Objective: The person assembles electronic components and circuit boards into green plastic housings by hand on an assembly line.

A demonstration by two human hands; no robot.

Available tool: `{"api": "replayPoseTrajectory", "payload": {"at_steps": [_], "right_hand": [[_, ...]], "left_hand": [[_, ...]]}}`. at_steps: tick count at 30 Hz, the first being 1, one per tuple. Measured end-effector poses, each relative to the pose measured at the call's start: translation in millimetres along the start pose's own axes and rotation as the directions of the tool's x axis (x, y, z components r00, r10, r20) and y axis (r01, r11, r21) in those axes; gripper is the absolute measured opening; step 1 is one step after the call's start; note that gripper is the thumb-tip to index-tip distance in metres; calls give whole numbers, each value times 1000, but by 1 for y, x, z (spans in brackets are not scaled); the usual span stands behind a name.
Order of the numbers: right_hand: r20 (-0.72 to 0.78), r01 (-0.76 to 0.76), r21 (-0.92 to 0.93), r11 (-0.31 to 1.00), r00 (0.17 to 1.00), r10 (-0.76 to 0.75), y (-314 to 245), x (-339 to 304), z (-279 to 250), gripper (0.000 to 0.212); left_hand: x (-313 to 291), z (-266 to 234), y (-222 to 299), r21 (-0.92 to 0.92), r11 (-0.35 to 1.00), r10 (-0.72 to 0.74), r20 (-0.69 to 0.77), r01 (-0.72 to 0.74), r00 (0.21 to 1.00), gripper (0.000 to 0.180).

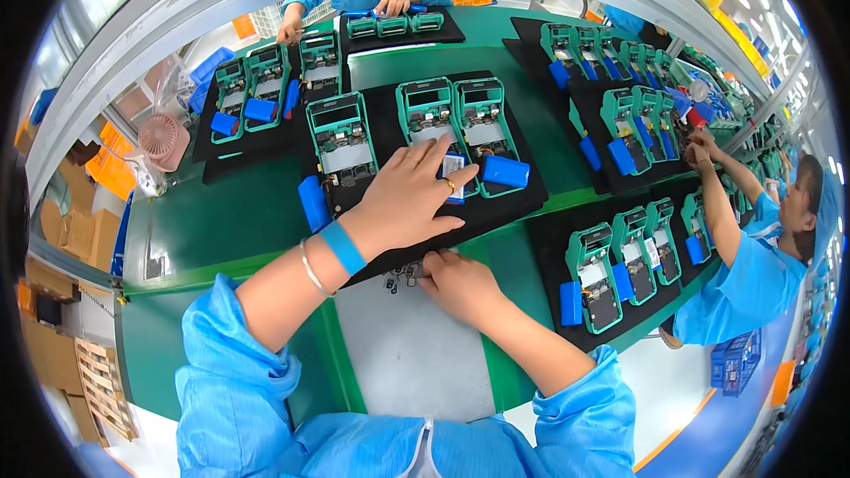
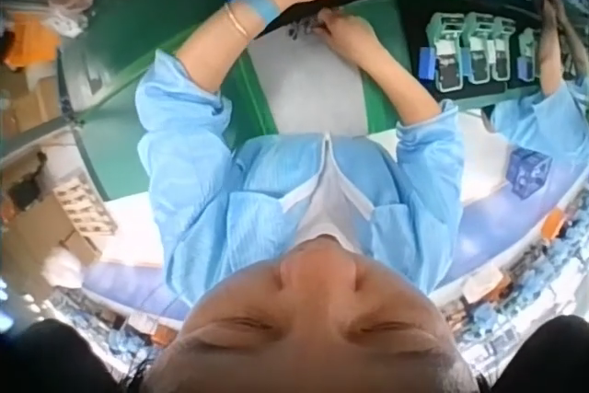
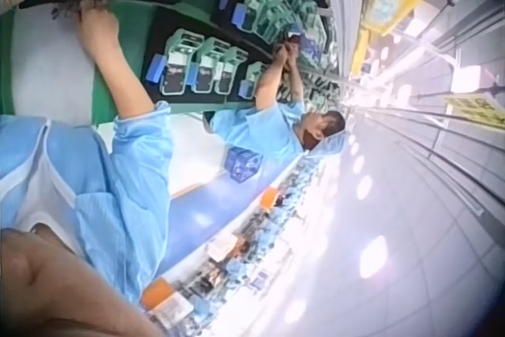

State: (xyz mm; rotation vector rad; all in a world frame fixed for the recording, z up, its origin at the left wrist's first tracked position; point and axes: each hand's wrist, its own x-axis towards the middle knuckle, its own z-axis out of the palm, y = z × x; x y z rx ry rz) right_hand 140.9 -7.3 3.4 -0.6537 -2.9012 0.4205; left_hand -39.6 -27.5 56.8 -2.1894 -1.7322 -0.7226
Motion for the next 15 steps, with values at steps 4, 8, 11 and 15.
{"api": "replayPoseTrajectory", "payload": {"at_steps": [4, 8, 11, 15], "right_hand": [[60, -120, 36, 992, 991, 118, -6, -3, -1, 20], [-1, -174, 78, 982, 985, 174, 0, -8, -2, 18], [-116, -48, 239, 970, 990, 78, 15, -15, -6, 15], [-124, 283, 34, 958, 953, -277, 20, -10, -7, 6]], "left_hand": [[12, 15, -11, -70, 997, 28, 54, -25, 998, 61], [6, 2, -20, -196, 981, -29, -113, 7, 993, 40], [-10, -20, -22, -141, 980, -153, -80, 141, 985, 41], [-26, -24, -31, 65, 986, -150, -24, 151, 988, 42]]}}
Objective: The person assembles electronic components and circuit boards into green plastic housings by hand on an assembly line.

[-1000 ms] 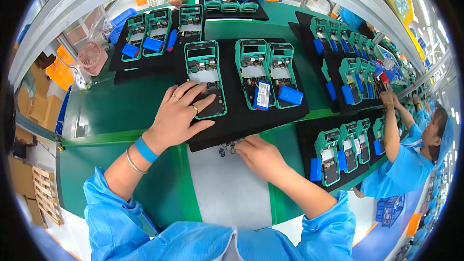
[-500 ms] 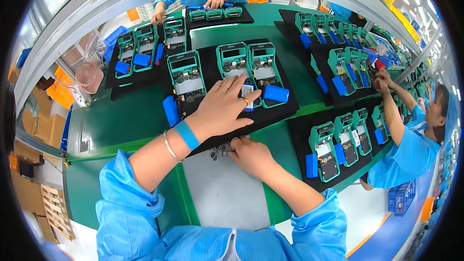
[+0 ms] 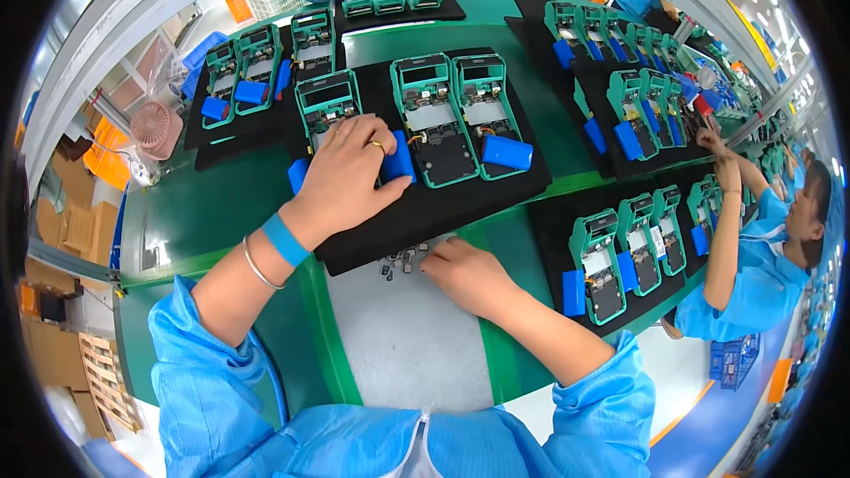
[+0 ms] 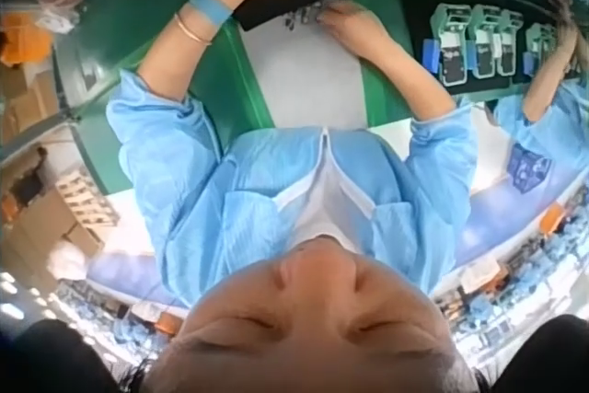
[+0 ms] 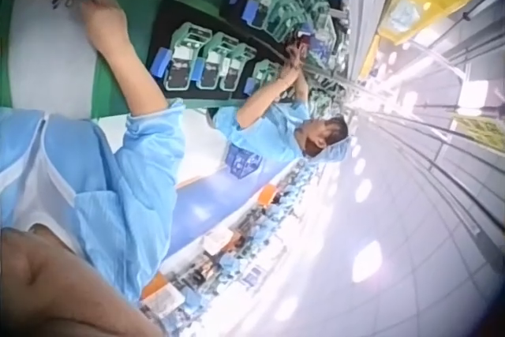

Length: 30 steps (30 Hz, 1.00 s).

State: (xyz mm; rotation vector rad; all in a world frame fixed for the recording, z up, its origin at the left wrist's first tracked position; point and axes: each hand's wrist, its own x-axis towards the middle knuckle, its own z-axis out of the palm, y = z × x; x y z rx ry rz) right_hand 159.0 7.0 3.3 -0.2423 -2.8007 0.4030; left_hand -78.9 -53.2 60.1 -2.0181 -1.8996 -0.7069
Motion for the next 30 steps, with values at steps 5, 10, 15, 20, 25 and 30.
{"api": "replayPoseTrajectory", "payload": {"at_steps": [5, 10, 15, 20, 25, 30], "right_hand": [[221, 258, -239, 936, 953, -207, -2, 17, -4, 9], [405, 323, -373, 870, 900, -161, -16, 32, -5, 8], [478, 341, -345, 875, 866, -149, -17, 44, -9, 9], [488, 392, -302, 869, 847, -212, -16, 50, -10, 11], [432, 355, -392, 849, 886, -171, -21, 36, -5, 11], [322, 255, -260, 931, 932, -165, -7, 24, -7, 13]], "left_hand": [[2, 11, 16, -45, 996, 77, -48, -80, 996, 58], [9, 35, 20, -35, 998, 57, 33, -56, 998, 65], [11, 43, 18, -22, 998, 64, 22, -64, 998, 61], [11, 43, 18, -14, 998, 66, -12, -66, 998, 60], [6, 37, 12, 13, 999, 38, 18, -38, 999, 57], [1, 40, 8, -8, 999, 53, -97, -54, 994, 57]]}}
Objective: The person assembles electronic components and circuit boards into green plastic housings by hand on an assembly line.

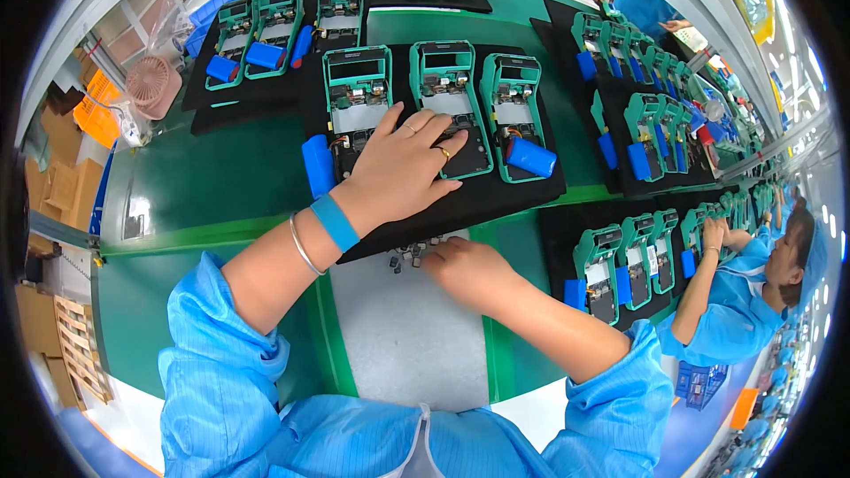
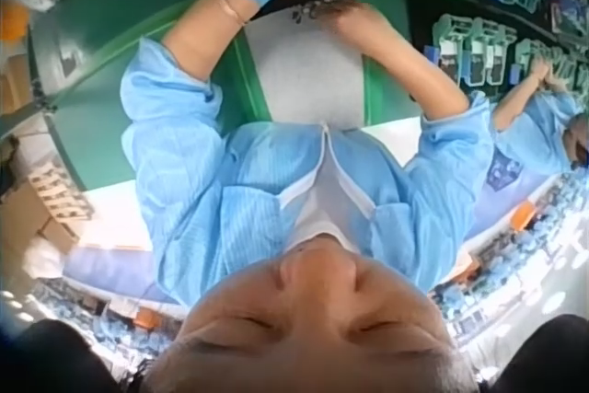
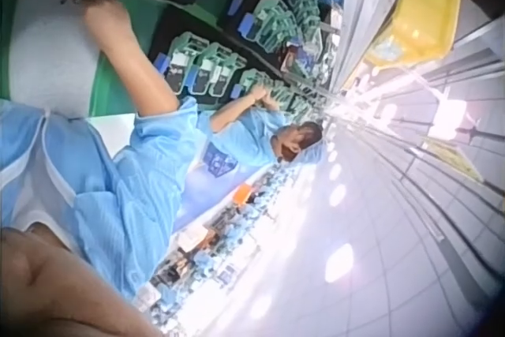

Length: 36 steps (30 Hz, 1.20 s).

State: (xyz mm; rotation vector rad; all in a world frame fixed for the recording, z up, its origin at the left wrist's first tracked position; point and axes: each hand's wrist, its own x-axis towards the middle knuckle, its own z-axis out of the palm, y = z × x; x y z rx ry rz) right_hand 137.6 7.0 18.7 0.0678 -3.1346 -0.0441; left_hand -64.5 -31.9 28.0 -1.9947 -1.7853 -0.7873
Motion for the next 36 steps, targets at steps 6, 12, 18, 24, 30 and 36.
{"api": "replayPoseTrajectory", "payload": {"at_steps": [6, 12, 18, 24, 30, 36], "right_hand": [[-48, -39, 37, 999, 998, 41, -4, 2, -1, 10], [13, 9, -112, 994, 1000, -7, -17, -1, -1, 11], [4, 38, -127, 991, 999, -38, -9, -10, -6, 19], [-558, -51, 44, 998, 827, 67, 53, 24, -85, 16], [-557, -63, -286, 956, 823, -113, 132, 66, -71, 16], [-491, -39, -366, 930, 857, -158, 143, 86, -60, 17]], "left_hand": [[0, -2, 3, 2, 999, -39, 92, 39, 995, 56], [0, -1, 1, -1, 999, -42, 82, 42, 996, 56], [4, -3, 4, -33, 999, -5, 51, 6, 999, 60], [-1, -6, 4, -15, 1000, -6, 48, 7, 999, 62], [8, -4, 5, -46, 999, -2, 21, 3, 1000, 61], [4, -7, 5, -62, 998, -20, 58, 23, 998, 61]]}}
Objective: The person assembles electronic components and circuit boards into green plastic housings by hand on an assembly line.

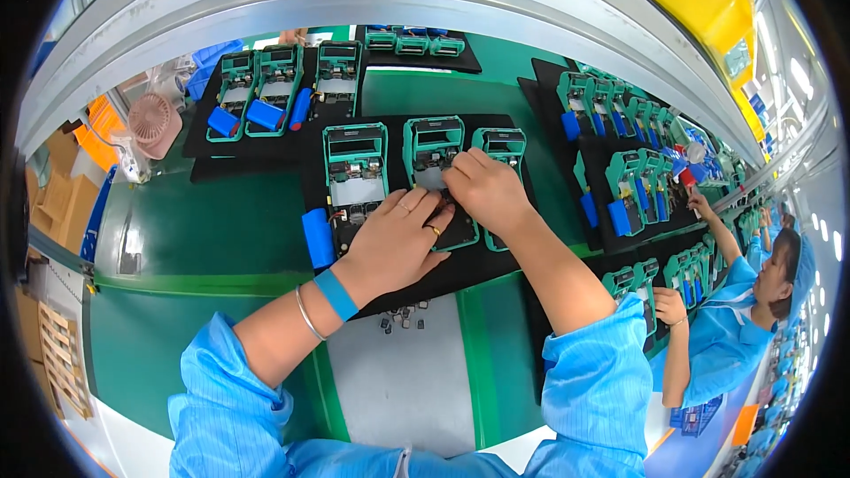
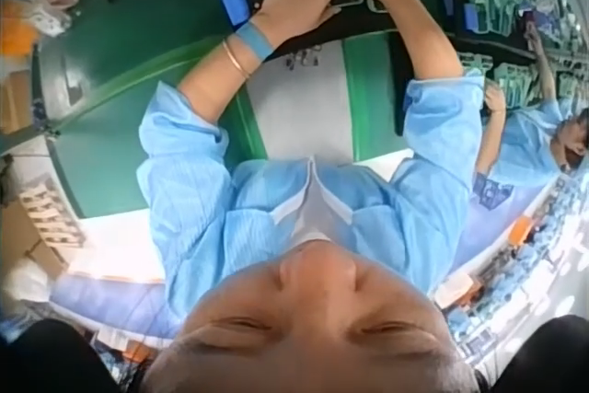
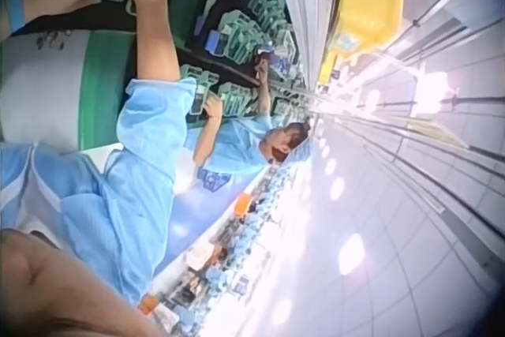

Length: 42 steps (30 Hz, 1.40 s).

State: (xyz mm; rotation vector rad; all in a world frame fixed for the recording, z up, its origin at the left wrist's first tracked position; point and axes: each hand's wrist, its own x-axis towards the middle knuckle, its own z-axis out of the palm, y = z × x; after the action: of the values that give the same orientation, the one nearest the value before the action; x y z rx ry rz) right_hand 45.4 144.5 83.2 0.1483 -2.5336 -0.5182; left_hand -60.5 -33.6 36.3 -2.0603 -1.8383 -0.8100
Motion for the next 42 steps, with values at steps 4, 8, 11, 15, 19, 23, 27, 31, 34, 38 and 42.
{"api": "replayPoseTrajectory", "payload": {"at_steps": [4, 8, 11, 15, 19, 23, 27, 31, 34, 38, 42], "right_hand": [[-2, 36, -52, 998, 999, -36, -2, 3, 2, 18], [19, 92, -128, 987, 996, -91, -3, 6, -2, 18], [36, 100, -137, 985, 995, -96, 0, 6, -2, 19], [33, 80, -92, 993, 996, -77, 3, 10, -1, 19], [104, 11, -132, 991, 995, 3, 2, 19, -10, 17], [95, -109, -154, 982, 988, 124, -3, 13, -11, 14], [-45, -293, 179, 939, 951, 305, -46, 2, -42, 13], [185, -339, 460, 821, 941, 284, -113, -48, -74, 10], [347, -395, 496, 773, 906, 241, -145, -84, -64, 11], [390, -427, 421, 800, 882, 266, -162, -99, -52, 11], [556, -284, 226, 932, 823, 116, -166, -83, -52, 10]], "left_hand": [[-1, 1, -2, -2, 1000, 17, -44, -17, 999, 59], [-1, 2, -3, -4, 1000, 25, -64, -25, 998, 59], [0, 1, -2, -7, 1000, 23, -63, -23, 998, 58], [-1, 1, -1, -10, 1000, 7, -47, -7, 999, 62], [-1, 0, 1, -5, 1000, 14, -37, -14, 999, 62], [0, 4, 1, -3, 999, 33, -70, -33, 997, 60], [-4, -1, -6, 41, 999, 37, -22, -36, 999, 60], [-6, -2, -11, 32, 997, 75, -51, -73, 996, 59], [-6, -3, -10, 29, 998, 61, -36, -60, 997, 57], [-3, -9, -5, 3, 999, 52, -11, -52, 999, 56], [0, -10, -3, -47, 998, 38, -3, -38, 999, 55]]}}
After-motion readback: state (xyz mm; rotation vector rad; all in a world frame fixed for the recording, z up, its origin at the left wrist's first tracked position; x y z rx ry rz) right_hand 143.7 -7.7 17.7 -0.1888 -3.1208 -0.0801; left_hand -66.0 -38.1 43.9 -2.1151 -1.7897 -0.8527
